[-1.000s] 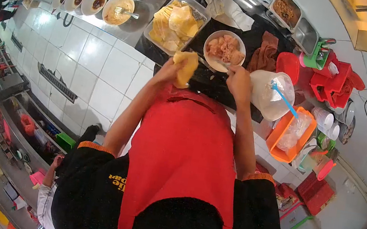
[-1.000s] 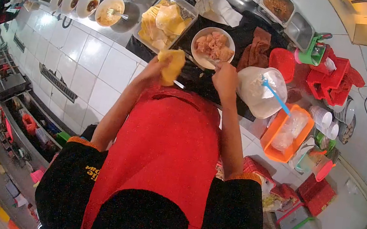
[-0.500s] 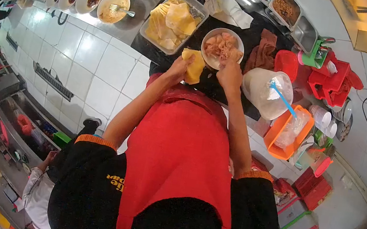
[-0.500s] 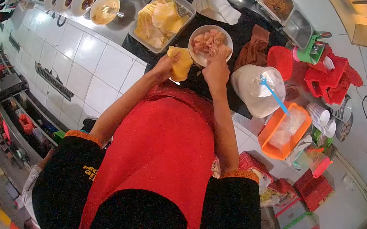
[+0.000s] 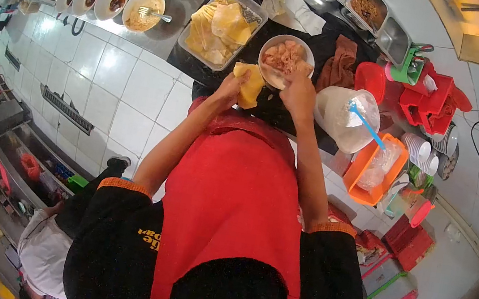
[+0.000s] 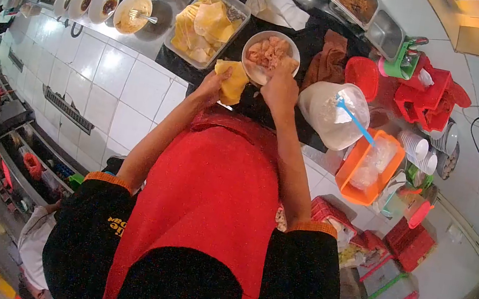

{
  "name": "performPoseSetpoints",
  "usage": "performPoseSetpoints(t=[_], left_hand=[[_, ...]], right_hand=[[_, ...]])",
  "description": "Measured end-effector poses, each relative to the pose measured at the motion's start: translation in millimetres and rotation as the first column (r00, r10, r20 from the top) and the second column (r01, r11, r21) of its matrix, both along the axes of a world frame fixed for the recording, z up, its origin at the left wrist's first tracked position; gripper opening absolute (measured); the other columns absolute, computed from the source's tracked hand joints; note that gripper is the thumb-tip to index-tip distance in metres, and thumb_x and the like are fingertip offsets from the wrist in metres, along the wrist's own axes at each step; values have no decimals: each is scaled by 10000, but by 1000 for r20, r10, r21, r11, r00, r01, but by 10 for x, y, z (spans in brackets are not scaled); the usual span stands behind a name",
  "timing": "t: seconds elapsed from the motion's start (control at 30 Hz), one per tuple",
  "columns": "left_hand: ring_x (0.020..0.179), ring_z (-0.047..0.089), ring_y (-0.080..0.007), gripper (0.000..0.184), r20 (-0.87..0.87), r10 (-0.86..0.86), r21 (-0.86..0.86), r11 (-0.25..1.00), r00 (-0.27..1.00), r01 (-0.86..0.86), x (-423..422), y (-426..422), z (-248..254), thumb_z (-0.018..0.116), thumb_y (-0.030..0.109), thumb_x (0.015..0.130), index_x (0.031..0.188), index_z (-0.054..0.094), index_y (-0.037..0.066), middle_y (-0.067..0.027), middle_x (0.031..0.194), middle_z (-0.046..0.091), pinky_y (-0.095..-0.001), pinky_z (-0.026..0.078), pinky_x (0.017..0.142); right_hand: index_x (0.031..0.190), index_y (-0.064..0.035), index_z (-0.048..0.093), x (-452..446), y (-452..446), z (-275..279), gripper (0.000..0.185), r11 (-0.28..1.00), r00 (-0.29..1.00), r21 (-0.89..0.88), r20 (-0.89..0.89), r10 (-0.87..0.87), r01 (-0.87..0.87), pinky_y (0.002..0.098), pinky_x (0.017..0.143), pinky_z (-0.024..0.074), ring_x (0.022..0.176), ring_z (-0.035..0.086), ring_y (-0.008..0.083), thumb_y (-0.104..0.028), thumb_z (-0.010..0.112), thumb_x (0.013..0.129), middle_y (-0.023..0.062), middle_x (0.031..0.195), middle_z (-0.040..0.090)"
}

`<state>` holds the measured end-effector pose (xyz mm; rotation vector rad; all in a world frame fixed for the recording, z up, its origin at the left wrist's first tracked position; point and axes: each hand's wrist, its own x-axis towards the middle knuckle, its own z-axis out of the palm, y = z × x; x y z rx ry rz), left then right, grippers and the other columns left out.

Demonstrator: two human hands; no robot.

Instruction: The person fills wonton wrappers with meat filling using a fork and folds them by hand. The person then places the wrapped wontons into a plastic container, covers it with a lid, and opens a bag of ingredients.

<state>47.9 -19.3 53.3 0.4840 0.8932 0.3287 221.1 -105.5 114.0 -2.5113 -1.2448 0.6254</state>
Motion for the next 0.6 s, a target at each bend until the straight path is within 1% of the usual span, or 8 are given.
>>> performPoseSetpoints(t=[0.07,0.17,0.23,0.27,0.33,0.43,0.53,0.6], left_hand=[[1012,654,-239,380,48,-55,12,998,997,55,-26,22,-84,530,275,1012,1298,479,30,-116,1146,634,-385,544,845],[1014,654,-242,380,25,-14,24,1000,1000,13,-29,4,-69,534,265,1010,1297,475,24,-123,1146,632,-388,546,853],[1016,654,-245,377,65,-5,22,1000,998,3,-78,21,-134,533,259,1010,1297,474,21,-124,1151,630,-390,546,859],[1019,653,-249,375,103,-1,18,1000,995,-1,-115,30,-170,533,252,1010,1298,472,19,-125,1155,627,-393,546,865],[1023,652,-254,379,76,19,20,1000,997,-21,-136,45,-126,532,250,1010,1303,468,18,-126,1165,623,-398,546,870],[1030,649,-264,385,58,27,19,999,998,-28,-150,61,-152,532,247,1010,1311,462,18,-127,1185,615,-407,544,879],[1038,645,-267,387,58,16,1,1000,998,-16,-140,34,-124,531,248,1011,1315,460,20,-128,1196,610,-411,540,886],[1043,643,-265,387,57,13,-8,1000,998,-13,-100,18,-73,528,250,1012,1317,460,22,-127,1198,610,-410,538,890]], right_hand=[[935,-78,739,-5,-1,-4,184,999,997,19,55,-49,48,464,797,525,880,666,389,-89,629,788,178,942,692],[941,-71,750,86,-144,103,203,999,999,0,3,42,-42,449,796,528,878,667,385,-55,625,782,179,942,703],[961,-58,752,214,-257,172,237,995,988,100,-153,33,-18,413,784,531,860,690,343,-14,607,780,183,916,712],[961,-58,752,284,-275,157,237,995,988,102,-153,33,-18,413,784,531,860,690,343,-14,607,780,183,916,712],[937,-77,760,416,-250,79,210,987,957,147,-289,-11,56,436,759,532,883,690,348,-73,632,770,193,917,704],[873,-61,759,441,-112,-81,174,969,936,221,-350,-30,113,419,760,533,875,693,349,-71,618,771,196,929,704],[879,-40,744,392,70,-338,170,964,940,237,-340,-32,119,419,776,535,892,690,359,-79,618,772,195,951,705],[877,-34,737,323,62,-431,157,952,965,256,-238,-105,167,436,790,532,900,684,369,-75,621,779,214,936,698]])
